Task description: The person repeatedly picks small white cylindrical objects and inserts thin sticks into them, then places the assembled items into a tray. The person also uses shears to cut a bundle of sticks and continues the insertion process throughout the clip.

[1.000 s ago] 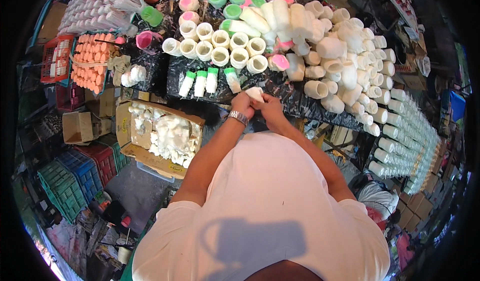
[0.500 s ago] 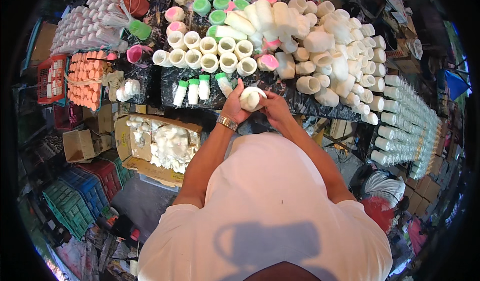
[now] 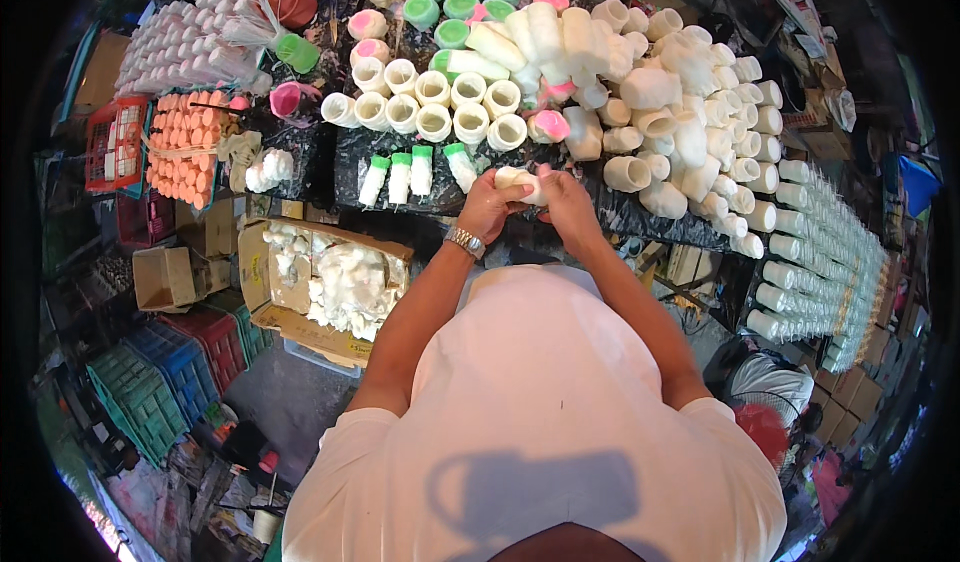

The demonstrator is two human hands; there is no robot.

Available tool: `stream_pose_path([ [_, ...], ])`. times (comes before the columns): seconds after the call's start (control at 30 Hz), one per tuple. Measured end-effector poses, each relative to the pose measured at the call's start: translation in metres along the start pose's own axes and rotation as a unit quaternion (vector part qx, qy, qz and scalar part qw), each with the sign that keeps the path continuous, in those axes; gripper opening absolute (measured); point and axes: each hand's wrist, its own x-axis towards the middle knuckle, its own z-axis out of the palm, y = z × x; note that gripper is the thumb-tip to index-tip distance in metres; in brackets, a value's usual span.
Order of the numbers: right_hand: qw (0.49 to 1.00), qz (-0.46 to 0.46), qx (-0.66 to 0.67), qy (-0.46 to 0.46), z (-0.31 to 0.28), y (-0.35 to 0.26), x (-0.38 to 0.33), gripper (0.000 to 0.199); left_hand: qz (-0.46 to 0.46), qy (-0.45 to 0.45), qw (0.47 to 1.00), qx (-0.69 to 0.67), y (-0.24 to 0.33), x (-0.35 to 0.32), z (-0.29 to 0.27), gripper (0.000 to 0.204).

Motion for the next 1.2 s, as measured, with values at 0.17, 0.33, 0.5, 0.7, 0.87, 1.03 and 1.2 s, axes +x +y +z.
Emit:
stream_pose_path([
  [0.17, 0.943, -0.271, -0.191, 0.036, 0.005, 0.027, 0.000, 0.042, 0.009, 0.019, 0.999, 0.036, -0.002, 0.003, -0.004, 0.022],
  [0.33, 0.903, -0.343, -0.252, 0.058, 0.005, 0.038, -0.004, 0.032, 0.157, 0.082, 0.931, 0.319, -0.034, 0.009, -0.056, 0.024],
  [0.5, 0.941, -0.267, -0.196, -0.071, -0.026, 0.009, -0.022, 0.029, 0.157, -0.063, 0.965, 0.198, -0.012, -0.004, -0.038, 0.057],
  [0.7, 0.986, -0.121, -0.038, -0.110, -0.048, 0.012, 0.008, 0.031, -0.071, -0.213, 0.975, 0.001, 0.011, -0.026, -0.017, 0.048],
  [0.87, 0.981, -0.060, -0.007, -0.185, -0.063, 0.038, 0.013, 0.029, -0.087, -0.174, 0.980, 0.041, -0.003, -0.030, -0.019, 0.029],
  [1.03, 0.976, -0.028, -0.007, -0.217, -0.072, 0.040, 0.011, 0.027, -0.060, -0.112, 0.977, 0.173, 0.009, -0.033, -0.007, 0.008],
  [1.2, 0.984, 0.026, 0.028, -0.174, -0.077, 0.064, 0.012, 0.030, 0.222, 0.014, 0.764, 0.606, -0.004, -0.017, -0.013, 0.015],
])
